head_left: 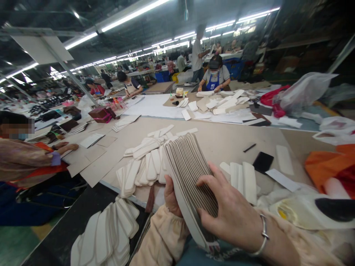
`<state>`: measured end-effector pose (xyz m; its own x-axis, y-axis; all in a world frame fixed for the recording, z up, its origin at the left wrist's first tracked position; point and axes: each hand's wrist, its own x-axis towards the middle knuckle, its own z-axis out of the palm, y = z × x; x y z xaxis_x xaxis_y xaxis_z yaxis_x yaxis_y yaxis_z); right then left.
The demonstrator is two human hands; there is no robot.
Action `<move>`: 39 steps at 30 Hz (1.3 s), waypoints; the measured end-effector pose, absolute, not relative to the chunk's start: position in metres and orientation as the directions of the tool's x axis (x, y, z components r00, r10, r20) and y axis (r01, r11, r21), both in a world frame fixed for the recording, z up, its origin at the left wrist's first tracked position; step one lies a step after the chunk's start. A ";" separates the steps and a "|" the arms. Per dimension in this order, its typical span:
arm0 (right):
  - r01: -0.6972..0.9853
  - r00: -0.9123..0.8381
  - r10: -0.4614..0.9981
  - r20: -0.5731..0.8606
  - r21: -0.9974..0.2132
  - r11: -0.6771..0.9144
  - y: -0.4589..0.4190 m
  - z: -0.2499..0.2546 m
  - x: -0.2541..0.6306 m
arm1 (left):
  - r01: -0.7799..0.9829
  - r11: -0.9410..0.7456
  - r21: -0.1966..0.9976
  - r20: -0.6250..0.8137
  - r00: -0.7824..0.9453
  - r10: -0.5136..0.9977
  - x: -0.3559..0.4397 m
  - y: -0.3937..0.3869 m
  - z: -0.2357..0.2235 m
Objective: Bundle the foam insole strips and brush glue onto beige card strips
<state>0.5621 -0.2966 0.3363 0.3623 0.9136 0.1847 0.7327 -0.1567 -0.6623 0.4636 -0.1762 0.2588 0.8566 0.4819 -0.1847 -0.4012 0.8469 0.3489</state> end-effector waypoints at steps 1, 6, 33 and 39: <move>0.722 0.357 0.916 0.183 -0.676 -0.147 -0.295 0.334 0.563 | -0.399 0.847 0.351 -0.180 0.859 0.480 0.463 -0.176 0.260; 0.628 0.311 0.943 0.118 -0.771 -0.111 -0.298 0.310 0.579 | -0.352 0.847 0.398 -0.267 0.839 0.474 0.465 -0.177 0.267; -0.528 0.461 0.774 -0.434 -0.835 -0.154 -0.333 0.102 0.558 | 0.251 0.436 0.864 -0.503 0.449 0.738 0.385 -0.115 0.179; -0.522 0.513 0.753 -0.413 -0.846 -0.108 -0.285 0.080 0.537 | 0.266 0.595 0.758 -0.613 0.602 0.512 0.378 -0.120 0.130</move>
